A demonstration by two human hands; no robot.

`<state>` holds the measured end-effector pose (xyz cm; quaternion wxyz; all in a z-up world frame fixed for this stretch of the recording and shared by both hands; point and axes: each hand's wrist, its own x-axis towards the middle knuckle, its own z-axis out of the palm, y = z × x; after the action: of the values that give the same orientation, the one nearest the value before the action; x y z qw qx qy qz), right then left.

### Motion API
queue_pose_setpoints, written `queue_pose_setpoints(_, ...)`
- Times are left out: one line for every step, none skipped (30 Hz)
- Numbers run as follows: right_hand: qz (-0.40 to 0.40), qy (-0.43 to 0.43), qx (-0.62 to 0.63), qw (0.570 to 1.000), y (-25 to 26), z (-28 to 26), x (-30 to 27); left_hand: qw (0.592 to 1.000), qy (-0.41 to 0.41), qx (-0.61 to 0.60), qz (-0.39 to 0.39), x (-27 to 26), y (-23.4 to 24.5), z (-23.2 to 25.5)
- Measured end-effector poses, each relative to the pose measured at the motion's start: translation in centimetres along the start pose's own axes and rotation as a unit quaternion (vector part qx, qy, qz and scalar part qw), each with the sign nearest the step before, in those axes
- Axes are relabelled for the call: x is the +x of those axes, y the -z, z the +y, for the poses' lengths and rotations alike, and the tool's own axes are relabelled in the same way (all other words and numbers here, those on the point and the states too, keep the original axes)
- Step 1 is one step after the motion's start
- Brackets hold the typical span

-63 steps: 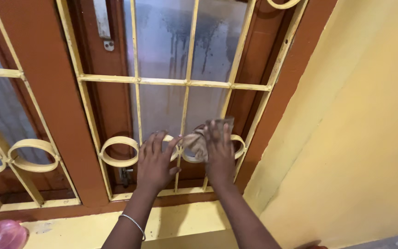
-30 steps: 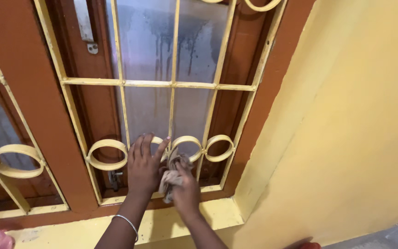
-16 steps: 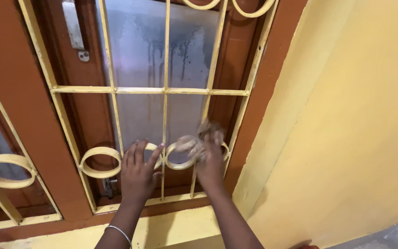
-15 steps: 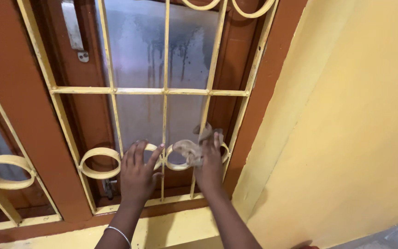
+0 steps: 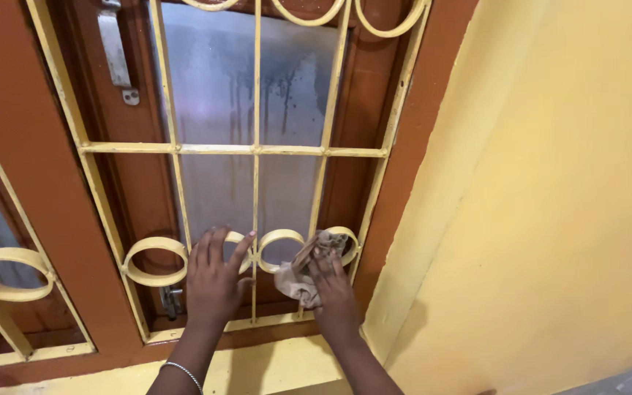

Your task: The person wipes the glass panes and metal grilles of a window using a cloth. They move the cloth across the surface in repeated strokes, cleaning the lower and upper sections of the window frame.

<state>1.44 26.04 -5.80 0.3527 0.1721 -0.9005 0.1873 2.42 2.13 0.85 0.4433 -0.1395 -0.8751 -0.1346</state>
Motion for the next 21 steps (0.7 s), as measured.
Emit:
queue_pose_setpoints(0.037,0.036,0.025,0.998,0.5,0.4,-0.1,1.000,0.002,0.001,-0.003,-0.1,0.1,0.1)
queue_pose_setpoints(0.052,0.034,0.037,0.997,1.0,0.8,0.0,1.000,0.004,0.002,-0.005,0.0,0.1,0.1)
queue_pose_setpoints(0.066,0.032,0.049,0.996,1.5,1.2,0.2,1.000,0.006,0.003,-0.007,0.2,0.1,0.2)
queue_pose_setpoints(0.080,0.031,0.061,0.994,2.0,1.3,0.2,1.000,0.006,0.004,-0.006,0.1,0.1,0.3)
queue_pose_setpoints(0.095,0.020,0.058,0.994,2.4,1.3,0.4,1.000,0.006,0.005,-0.006,0.0,0.1,0.3)
queue_pose_setpoints(0.112,0.009,0.055,0.992,2.8,1.2,0.7,1.000,0.005,0.006,-0.006,0.0,0.1,0.2)
queue_pose_setpoints(0.128,-0.002,0.052,0.990,3.3,1.1,1.2,1.000,0.006,0.008,-0.006,0.1,0.1,0.1)
queue_pose_setpoints(0.163,0.010,0.044,0.986,3.8,1.1,1.7,1.000,0.008,0.009,-0.008,0.1,0.0,0.2)
queue_pose_setpoints(0.199,0.023,0.035,0.979,4.2,1.0,2.3,1.000,0.009,0.011,-0.009,0.1,-0.1,0.2)
queue_pose_setpoints(0.234,0.036,0.025,0.971,4.6,1.0,2.9,1.000,0.007,0.009,-0.008,0.1,-0.1,0.1)
queue_pose_setpoints(0.224,0.027,0.002,0.974,5.0,1.1,3.3,1.000,0.004,0.006,-0.006,0.1,-0.2,0.1)
queue_pose_setpoints(0.214,0.018,-0.021,0.976,5.2,1.1,3.8,1.000,0.001,0.005,-0.005,0.1,-0.2,0.0)
queue_pose_setpoints(0.204,0.010,-0.043,0.978,5.3,1.2,4.0,1.000,0.005,0.008,-0.007,0.1,-0.3,0.0)
queue_pose_setpoints(0.164,0.005,-0.065,0.984,5.2,1.3,4.1,1.000,0.008,0.011,-0.011,0.1,-0.3,0.0)
queue_pose_setpoints(0.124,0.000,-0.086,0.988,5.0,1.5,4.0,1.000,0.012,0.014,-0.014,0.1,-0.4,0.0)
queue_pose_setpoints(0.084,-0.005,-0.107,0.991,4.6,1.6,3.6,1.000,0.013,0.014,-0.014,0.1,-0.5,0.0)
queue_pose_setpoints(0.051,-0.045,-0.102,0.992,4.1,1.7,3.1,1.000,0.014,0.015,-0.014,0.1,-0.5,0.0)
queue_pose_setpoints(0.018,-0.083,-0.097,0.992,3.4,1.8,2.5,1.000,0.015,0.016,-0.013,0.2,-0.6,0.1)
queue_pose_setpoints(-0.015,-0.122,-0.092,0.988,2.7,1.8,1.9,1.000,0.016,0.018,-0.012,0.3,-0.6,0.1)
queue_pose_setpoints(-0.020,-0.150,-0.050,0.987,2.0,1.8,1.2,1.000,0.018,0.020,-0.013,0.2,-0.6,0.1)
queue_pose_setpoints(-0.024,-0.179,-0.008,0.984,1.2,1.8,0.4,0.999,0.020,0.022,-0.014,0.1,-0.6,0.2)
